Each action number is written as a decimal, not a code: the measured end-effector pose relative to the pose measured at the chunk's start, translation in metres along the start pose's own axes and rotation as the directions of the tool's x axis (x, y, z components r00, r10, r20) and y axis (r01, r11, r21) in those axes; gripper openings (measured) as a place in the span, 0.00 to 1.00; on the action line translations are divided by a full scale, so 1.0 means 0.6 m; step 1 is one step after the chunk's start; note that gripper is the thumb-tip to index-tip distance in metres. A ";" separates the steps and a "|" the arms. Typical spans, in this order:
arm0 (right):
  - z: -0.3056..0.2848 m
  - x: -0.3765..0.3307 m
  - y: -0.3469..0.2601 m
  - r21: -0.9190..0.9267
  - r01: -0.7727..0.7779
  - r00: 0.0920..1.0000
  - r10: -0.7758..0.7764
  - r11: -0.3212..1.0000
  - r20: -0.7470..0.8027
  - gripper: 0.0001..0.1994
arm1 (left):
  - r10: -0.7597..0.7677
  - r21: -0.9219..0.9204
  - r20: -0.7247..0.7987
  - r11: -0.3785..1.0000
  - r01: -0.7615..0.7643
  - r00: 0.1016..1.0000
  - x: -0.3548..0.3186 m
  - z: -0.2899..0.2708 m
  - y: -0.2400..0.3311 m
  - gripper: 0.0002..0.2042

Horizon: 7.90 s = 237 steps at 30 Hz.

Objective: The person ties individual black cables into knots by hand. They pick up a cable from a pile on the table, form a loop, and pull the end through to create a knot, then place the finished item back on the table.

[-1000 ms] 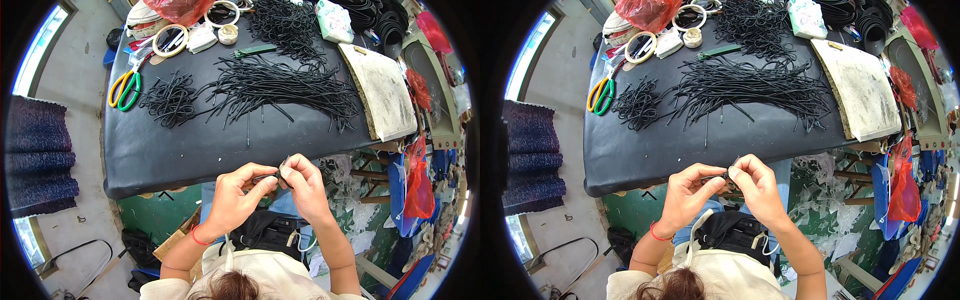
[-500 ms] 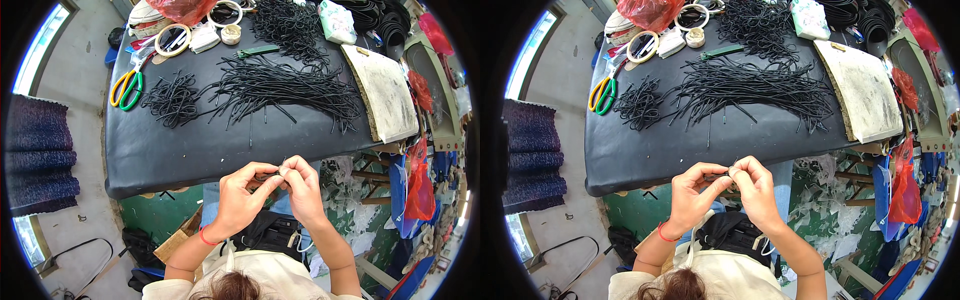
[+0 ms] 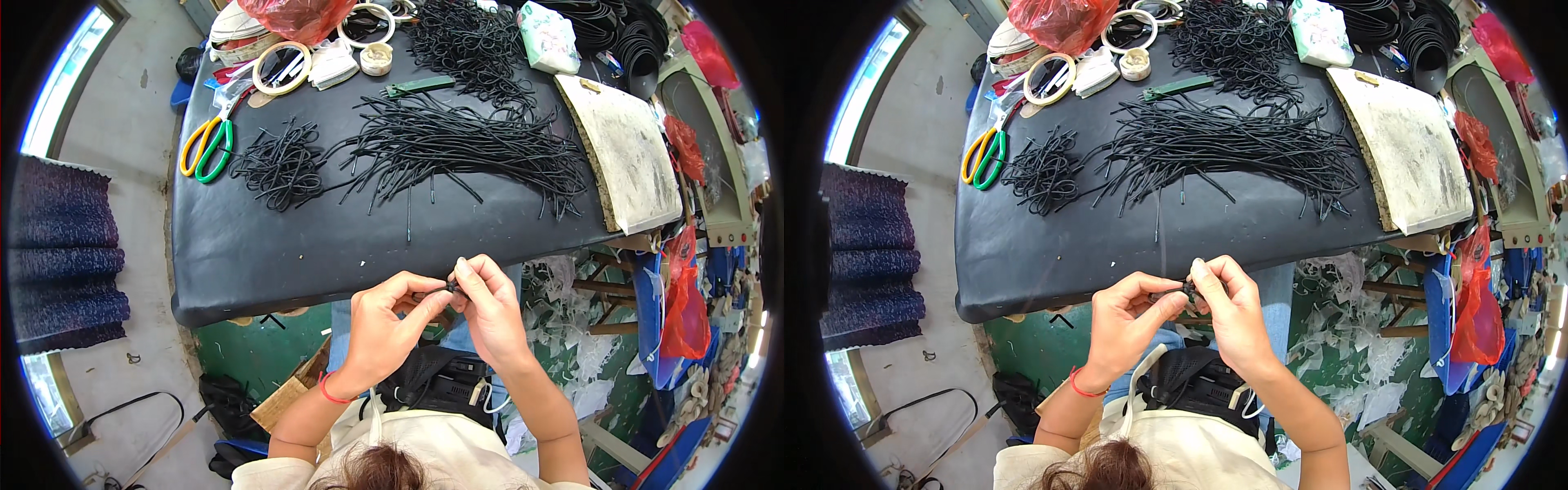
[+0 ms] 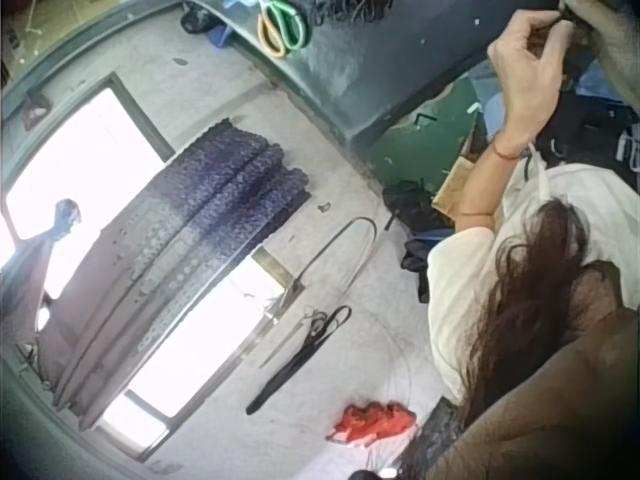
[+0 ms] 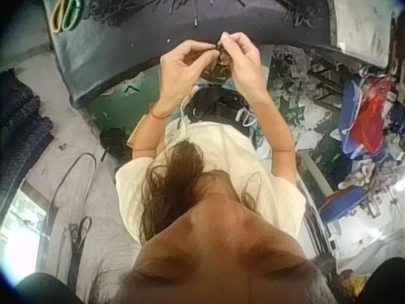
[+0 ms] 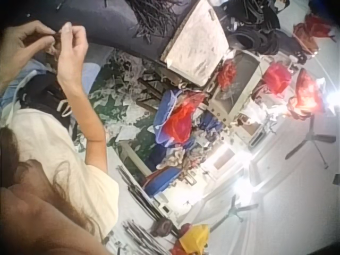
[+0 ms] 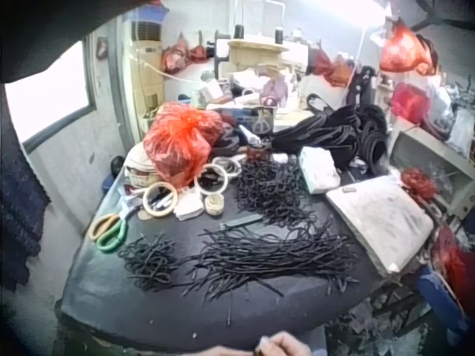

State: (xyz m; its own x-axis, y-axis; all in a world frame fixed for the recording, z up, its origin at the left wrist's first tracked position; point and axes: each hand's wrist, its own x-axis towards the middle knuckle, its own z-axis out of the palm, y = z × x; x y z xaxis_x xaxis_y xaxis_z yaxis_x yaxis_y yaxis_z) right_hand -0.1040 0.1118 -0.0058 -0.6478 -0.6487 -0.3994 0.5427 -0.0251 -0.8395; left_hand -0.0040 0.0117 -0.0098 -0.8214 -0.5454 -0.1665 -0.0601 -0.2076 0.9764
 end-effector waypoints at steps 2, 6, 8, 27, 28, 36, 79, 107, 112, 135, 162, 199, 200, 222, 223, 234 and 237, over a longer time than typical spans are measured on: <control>0.012 -0.006 0.007 0.025 0.006 0.999 -0.005 1.000 -0.031 0.10 | -0.093 -0.098 -0.009 0.991 0.092 0.996 0.000 0.009 0.009 0.07; 0.013 -0.009 0.007 -0.155 0.199 0.974 -0.213 0.968 -0.081 0.08 | -0.207 -0.246 0.027 0.947 0.207 0.978 0.011 0.013 0.011 0.06; 0.019 -0.014 0.006 -0.286 0.305 0.937 -0.339 0.908 -0.078 0.07 | -0.247 -0.236 0.074 0.937 0.257 0.966 0.016 0.007 0.006 0.07; 0.007 -0.003 -0.007 -0.089 0.089 0.996 -0.089 0.992 0.000 0.05 | -0.044 -0.246 0.030 0.968 0.050 0.999 0.009 0.009 0.009 0.06; 0.005 -0.002 -0.007 -0.097 0.105 0.994 -0.106 0.990 -0.008 0.05 | -0.076 -0.294 0.069 0.951 0.093 0.995 0.010 0.003 0.003 0.06; 0.014 -0.002 -0.011 -0.243 0.275 0.952 -0.299 0.930 -0.066 0.04 | -0.217 -0.473 0.209 0.831 0.293 0.954 0.014 -0.011 0.004 0.07; -0.011 -0.010 -0.043 -0.653 0.663 0.435 -0.521 -0.367 0.734 0.13 | 0.085 -0.211 0.096 0.975 -0.063 0.992 -0.004 -0.011 0.002 0.14; -0.006 -0.013 -0.055 -0.662 0.720 0.538 -0.434 -0.209 0.722 0.11 | 0.030 -0.123 0.097 0.992 -0.018 0.995 -0.008 -0.017 0.005 0.12; -0.004 -0.009 -0.060 -0.688 0.715 0.606 -0.382 -0.125 0.698 0.10 | 0.363 0.319 0.058 0.876 -0.362 0.930 -0.009 -0.012 0.003 0.15; -0.012 -0.038 -0.084 -0.794 0.464 0.852 -0.443 0.393 0.279 0.04 | 0.289 0.197 0.094 0.933 -0.302 0.953 -0.005 -0.023 0.001 0.13; 0.005 -0.013 -0.006 -0.439 0.193 0.981 -0.185 0.878 0.061 0.09 | 0.338 0.349 0.104 0.868 -0.353 0.935 -0.017 -0.006 0.010 0.12; 0.009 -0.030 -0.002 -0.744 0.387 0.885 -0.446 0.546 0.133 0.04 | 0.182 0.403 0.050 0.896 -0.186 0.982 -0.037 0.012 0.007 0.08; 0.009 -0.030 -0.001 -0.764 0.398 0.875 -0.460 0.508 0.149 0.03 | 0.208 0.443 0.059 0.871 -0.213 0.976 -0.038 0.012 0.004 0.08; -0.009 -0.030 0.007 -0.774 0.342 0.864 -0.503 0.533 0.036 0.05 | -0.448 -0.497 0.054 0.763 0.414 0.892 -0.037 0.035 -0.037 0.09; -0.011 -0.029 0.007 -0.777 0.347 0.855 -0.518 0.525 0.032 0.05 | -0.425 -0.480 0.015 0.791 0.379 0.905 -0.038 0.040 -0.036 0.09; -0.017 -0.021 0.003 -0.751 0.400 0.828 -0.559 0.526 0.049 0.04 | -0.058 0.032 -0.131 0.998 0.062 0.990 -0.042 0.045 -0.038 0.11; -0.017 -0.023 0.003 -0.729 0.391 0.845 -0.533 0.561 0.043 0.03 | -0.215 -0.249 -0.139 0.952 0.176 0.967 -0.035 0.044 -0.027 0.09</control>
State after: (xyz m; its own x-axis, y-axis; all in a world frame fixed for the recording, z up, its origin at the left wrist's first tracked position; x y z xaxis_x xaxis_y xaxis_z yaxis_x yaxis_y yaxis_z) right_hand -0.0998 0.1286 -0.0057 -0.8138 -0.5674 0.1255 -0.3384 0.2872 -0.8961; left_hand -0.0010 0.0478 -0.0186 -0.7026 -0.5950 -0.3903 -0.0609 -0.4962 0.8661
